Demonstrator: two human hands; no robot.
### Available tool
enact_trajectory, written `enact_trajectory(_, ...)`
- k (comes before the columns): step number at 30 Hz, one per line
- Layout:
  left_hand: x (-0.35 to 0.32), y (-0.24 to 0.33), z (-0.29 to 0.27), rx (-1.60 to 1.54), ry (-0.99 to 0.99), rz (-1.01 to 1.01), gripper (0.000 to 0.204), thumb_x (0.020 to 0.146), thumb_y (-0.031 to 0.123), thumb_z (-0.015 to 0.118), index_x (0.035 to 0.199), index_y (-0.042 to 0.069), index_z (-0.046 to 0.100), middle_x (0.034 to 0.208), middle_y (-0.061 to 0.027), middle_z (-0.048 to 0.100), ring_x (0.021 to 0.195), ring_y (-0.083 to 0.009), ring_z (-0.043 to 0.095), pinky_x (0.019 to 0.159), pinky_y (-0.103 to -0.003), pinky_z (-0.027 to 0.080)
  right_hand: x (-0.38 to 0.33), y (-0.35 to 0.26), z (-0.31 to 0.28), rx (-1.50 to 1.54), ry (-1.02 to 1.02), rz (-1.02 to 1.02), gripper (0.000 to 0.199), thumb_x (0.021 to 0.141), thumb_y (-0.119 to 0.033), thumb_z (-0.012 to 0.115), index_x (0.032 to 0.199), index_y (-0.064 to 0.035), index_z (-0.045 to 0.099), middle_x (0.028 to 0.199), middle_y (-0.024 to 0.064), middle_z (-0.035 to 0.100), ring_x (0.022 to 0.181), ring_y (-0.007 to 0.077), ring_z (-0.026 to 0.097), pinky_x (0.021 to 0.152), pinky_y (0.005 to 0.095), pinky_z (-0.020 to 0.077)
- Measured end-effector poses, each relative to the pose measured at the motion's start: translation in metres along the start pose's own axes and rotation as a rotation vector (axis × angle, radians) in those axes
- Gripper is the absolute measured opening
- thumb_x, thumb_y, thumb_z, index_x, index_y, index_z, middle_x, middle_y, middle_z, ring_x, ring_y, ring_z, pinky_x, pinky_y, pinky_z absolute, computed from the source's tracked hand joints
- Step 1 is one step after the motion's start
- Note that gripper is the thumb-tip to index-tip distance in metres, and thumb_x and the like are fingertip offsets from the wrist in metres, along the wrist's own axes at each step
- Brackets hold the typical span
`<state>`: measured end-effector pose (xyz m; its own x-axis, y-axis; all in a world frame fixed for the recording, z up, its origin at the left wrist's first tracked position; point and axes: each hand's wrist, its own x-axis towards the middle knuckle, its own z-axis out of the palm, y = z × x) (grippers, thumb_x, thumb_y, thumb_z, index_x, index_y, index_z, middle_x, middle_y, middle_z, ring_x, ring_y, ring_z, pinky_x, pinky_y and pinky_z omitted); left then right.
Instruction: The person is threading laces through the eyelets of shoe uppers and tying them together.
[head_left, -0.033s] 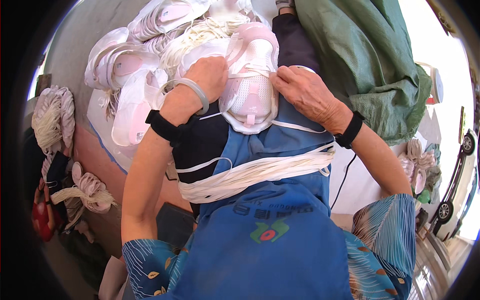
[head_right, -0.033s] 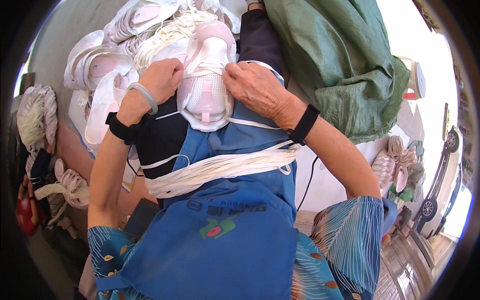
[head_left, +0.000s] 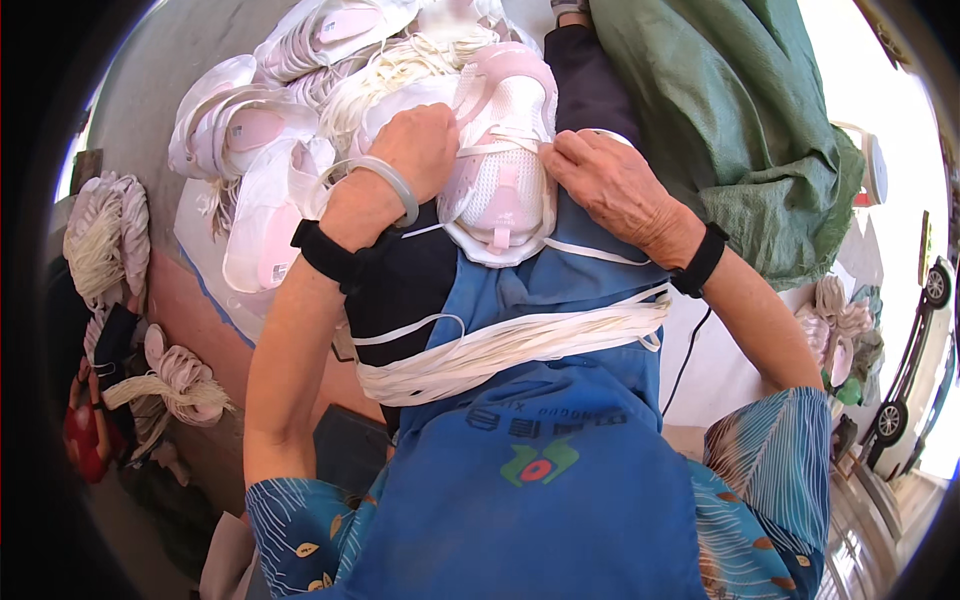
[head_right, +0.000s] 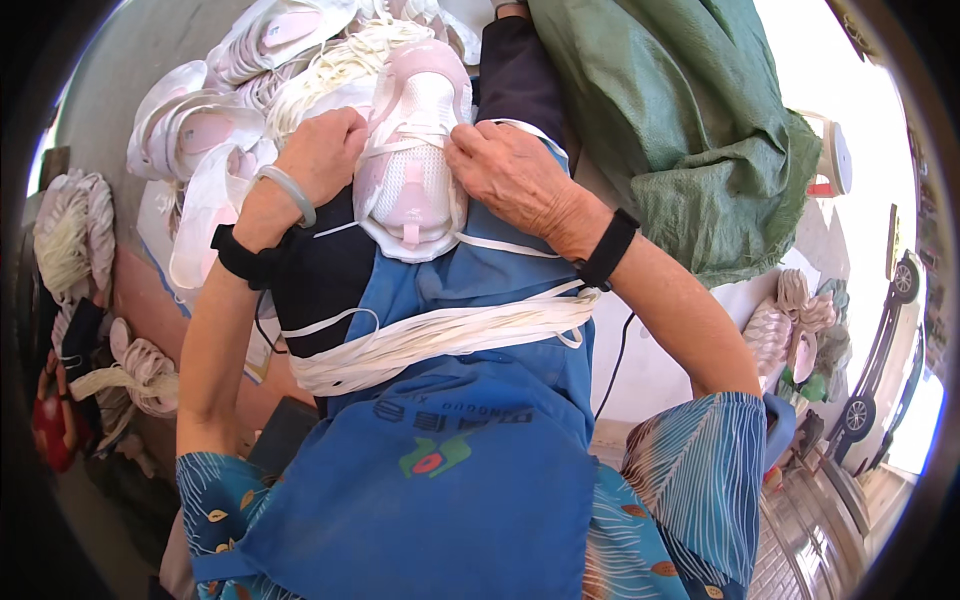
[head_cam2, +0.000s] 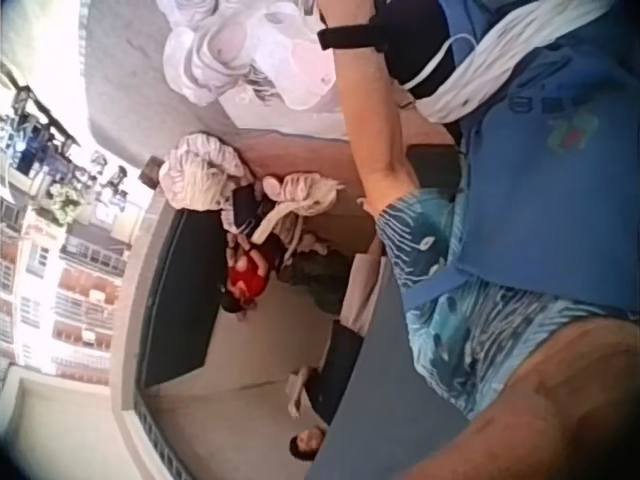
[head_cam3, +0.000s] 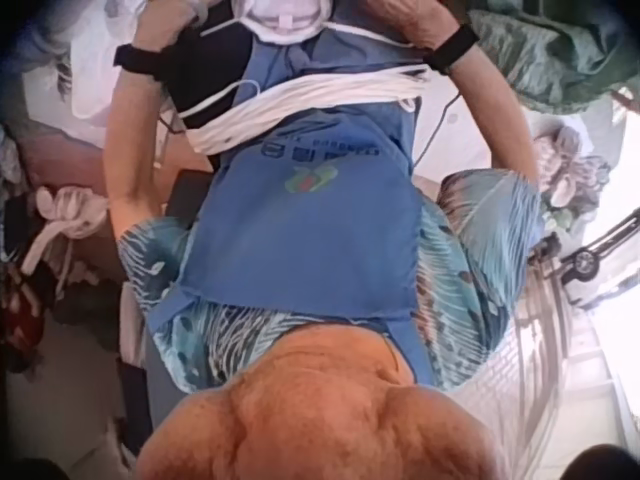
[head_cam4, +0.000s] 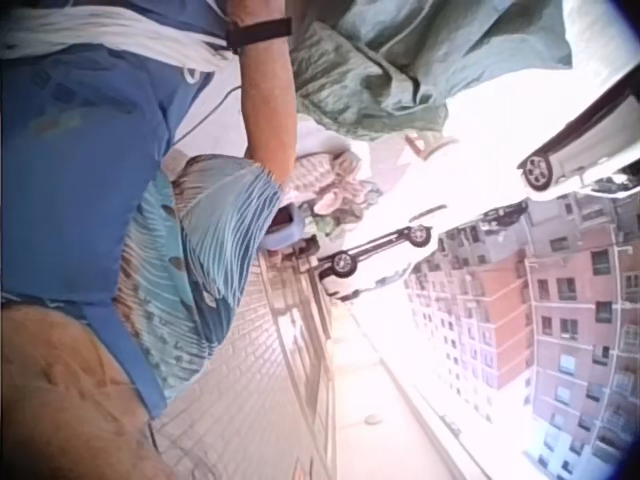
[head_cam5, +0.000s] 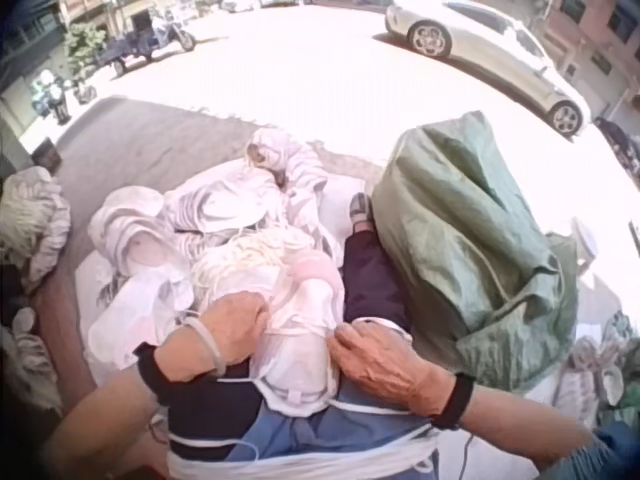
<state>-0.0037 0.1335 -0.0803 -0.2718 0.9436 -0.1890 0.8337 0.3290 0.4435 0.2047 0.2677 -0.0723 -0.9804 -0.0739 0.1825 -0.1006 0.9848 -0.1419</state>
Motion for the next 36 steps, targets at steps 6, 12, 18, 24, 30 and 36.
enact_trajectory(6,0.013,0.032,0.007,-0.169,-0.031,-0.221,0.036,0.088,0.034,0.06,0.087,-0.002,0.056,0.078,-0.0212,0.063,0.075,-0.0324,0.063,0.069,-0.04,0.049,-0.009,-0.002,0.003,0.092,0.08,0.098,0.023,0.079,-0.012,0.055,0.099,-0.0006,0.06,0.088,0.0084,0.053,0.079,0.0204,0.056,0.072,0.0304,0.0479)
enact_trajectory(12,0.016,0.02,0.002,-0.264,-0.287,-0.35,0.041,0.085,0.039,0.06,0.091,-0.002,0.059,0.079,-0.0179,0.065,0.072,-0.0263,0.065,0.068,-0.036,0.051,-0.015,-0.005,-0.004,0.097,-0.011,0.101,0.015,0.078,-0.011,0.057,0.09,-0.0031,0.06,0.083,0.008,0.053,0.078,0.0207,0.057,0.07,0.0306,0.0488)
enact_trajectory(18,0.022,0.022,0.002,-0.4,-0.378,-0.414,0.04,0.085,0.04,0.061,0.086,0.0,0.058,0.071,-0.0123,0.063,0.066,-0.0201,0.062,0.062,-0.032,0.049,-0.001,-0.002,0.007,0.279,0.122,0.431,0.019,0.089,-0.021,0.057,0.085,-0.0033,0.061,0.079,0.0115,0.058,0.07,0.0282,0.062,0.062,0.0386,0.0502)
enact_trajectory(24,0.018,0.017,0.014,-0.229,-0.199,-0.303,0.043,0.085,0.043,0.064,0.076,0.002,0.055,0.06,-0.0085,0.06,0.053,-0.0166,0.059,0.051,-0.03,0.048,0.004,-0.005,0.006,0.279,-0.03,0.445,0.032,0.09,-0.032,0.058,0.079,-0.0029,0.065,0.079,0.0137,0.059,0.07,0.0302,0.063,0.062,0.0405,0.0507)
enact_trajectory(30,0.017,0.02,0.01,-0.17,-0.161,-0.27,0.044,0.084,0.045,0.063,0.075,0.002,0.056,0.063,-0.0102,0.062,0.056,-0.0182,0.061,0.057,-0.031,0.05,0.0,0.002,-0.003,0.265,-0.064,0.363,0.028,0.089,-0.028,0.059,0.077,-0.0032,0.064,0.079,0.0114,0.06,0.069,0.0289,0.064,0.061,0.0397,0.0509)
enact_trajectory(36,0.016,0.02,0.01,-0.191,-0.213,-0.317,0.04,0.085,0.04,0.061,0.08,0.001,0.057,0.066,-0.0105,0.062,0.058,-0.0181,0.061,0.057,-0.031,0.05,-0.013,0.008,-0.012,0.032,-0.113,0.275,0.008,0.081,-0.013,0.057,0.078,-0.0056,0.059,0.079,0.0086,0.055,0.071,0.0256,0.062,0.063,0.0376,0.0511)
